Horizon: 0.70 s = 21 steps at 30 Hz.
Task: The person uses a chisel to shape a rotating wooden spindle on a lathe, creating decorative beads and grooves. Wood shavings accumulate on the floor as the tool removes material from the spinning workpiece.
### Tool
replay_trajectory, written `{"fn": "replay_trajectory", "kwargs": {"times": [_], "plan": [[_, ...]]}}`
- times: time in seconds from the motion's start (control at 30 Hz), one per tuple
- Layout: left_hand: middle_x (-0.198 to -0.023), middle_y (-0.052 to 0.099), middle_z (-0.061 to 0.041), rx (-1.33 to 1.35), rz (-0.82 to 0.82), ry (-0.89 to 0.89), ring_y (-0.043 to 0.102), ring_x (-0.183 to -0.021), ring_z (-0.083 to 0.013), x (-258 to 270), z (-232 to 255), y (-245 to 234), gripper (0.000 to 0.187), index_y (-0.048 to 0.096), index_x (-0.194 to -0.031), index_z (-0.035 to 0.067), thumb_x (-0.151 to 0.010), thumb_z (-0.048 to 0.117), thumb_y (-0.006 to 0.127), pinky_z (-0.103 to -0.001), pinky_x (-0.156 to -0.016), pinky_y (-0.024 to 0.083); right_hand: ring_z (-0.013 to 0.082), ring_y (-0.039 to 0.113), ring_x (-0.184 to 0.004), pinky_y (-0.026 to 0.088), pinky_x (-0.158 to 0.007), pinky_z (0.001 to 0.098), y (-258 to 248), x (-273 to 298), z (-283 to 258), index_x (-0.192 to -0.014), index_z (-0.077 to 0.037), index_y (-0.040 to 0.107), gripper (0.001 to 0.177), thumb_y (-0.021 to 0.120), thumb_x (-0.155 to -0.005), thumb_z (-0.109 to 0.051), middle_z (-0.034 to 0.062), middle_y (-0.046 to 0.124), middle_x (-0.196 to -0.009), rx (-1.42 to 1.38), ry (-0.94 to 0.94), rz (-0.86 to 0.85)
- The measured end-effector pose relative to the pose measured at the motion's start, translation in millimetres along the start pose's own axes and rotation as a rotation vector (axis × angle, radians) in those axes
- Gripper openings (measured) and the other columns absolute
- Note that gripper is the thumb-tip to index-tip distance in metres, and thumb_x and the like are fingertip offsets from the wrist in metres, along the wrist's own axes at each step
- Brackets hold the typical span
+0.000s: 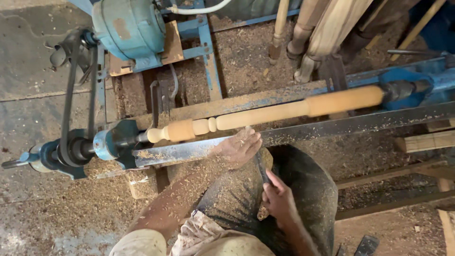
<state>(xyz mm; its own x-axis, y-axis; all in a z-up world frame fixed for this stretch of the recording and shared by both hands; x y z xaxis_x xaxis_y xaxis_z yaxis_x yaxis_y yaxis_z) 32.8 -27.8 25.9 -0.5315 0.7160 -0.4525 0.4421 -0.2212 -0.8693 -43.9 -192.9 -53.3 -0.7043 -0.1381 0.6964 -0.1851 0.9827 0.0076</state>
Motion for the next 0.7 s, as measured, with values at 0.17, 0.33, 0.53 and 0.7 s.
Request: {"fn": "replay_trajectory", "kwargs": {"times": [0.17,0.33,0.53,0.7], "plan": [[-0.146,0.060,-0.015,0.062,-0.108,-0.021,0.054,-0.139,-0.0344,1,0,5,0.058,0.062,-0.141,0.003,-0.085,0.021,0.061,-0.044,-0.119,0.041,0.0066,0.042,-0.050,0.035,-0.044,0.0235,22,8,5,-0.156,-0.016,0.047,0.058,0.057,-0.100,-0.011,0.0006,0.054,-0.067,-0.246,0.034,0.049],[-0.156,0.053,-0.003,0.116,0.124,-0.174,0.044,-0.150,-0.0255,-6,-9,-3,0.055,0.051,-0.149,0.013,-0.096,0.019,0.065,-0.043,-0.129,0.039,0.0088,0.039,-0.044,0.029,-0.038,0.0254,42,22,12,-0.159,-0.021,0.040,0.061,0.053,-0.099,-0.011,0.0025,0.055,-0.065,-0.310,0.102,0.122],[-0.149,0.057,-0.015,0.103,-0.097,-0.050,0.048,-0.143,-0.0337,-1,-1,11,0.060,0.061,-0.142,0.001,-0.085,0.021,0.064,-0.044,-0.122,0.039,0.0080,0.037,-0.044,0.028,-0.037,0.0253,42,15,14,-0.158,-0.021,0.041,0.062,0.055,-0.098,-0.011,0.0010,0.050,-0.063,-0.305,0.068,0.116],[-0.149,0.057,-0.020,-0.119,0.144,-0.066,0.044,-0.147,-0.0379,4,2,-5,0.052,0.060,-0.140,0.001,-0.092,0.019,0.067,-0.047,-0.125,0.034,0.0080,0.042,-0.051,0.034,-0.044,0.0259,18,5,14,-0.155,-0.014,0.048,0.059,0.058,-0.098,-0.010,0.0005,0.052,-0.064,-0.124,-0.005,0.051]]}}
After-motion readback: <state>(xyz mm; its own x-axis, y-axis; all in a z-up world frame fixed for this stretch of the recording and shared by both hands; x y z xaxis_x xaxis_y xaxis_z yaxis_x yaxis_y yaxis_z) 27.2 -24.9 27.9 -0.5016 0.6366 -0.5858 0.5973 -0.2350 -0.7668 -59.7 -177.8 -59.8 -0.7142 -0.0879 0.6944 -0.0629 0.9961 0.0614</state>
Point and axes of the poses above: each hand's wrist, its own x-axis away from the middle knuckle, its own y-axis out of the palm, z = x × y, the point moved 9 cm from there along -x, towards the middle knuckle
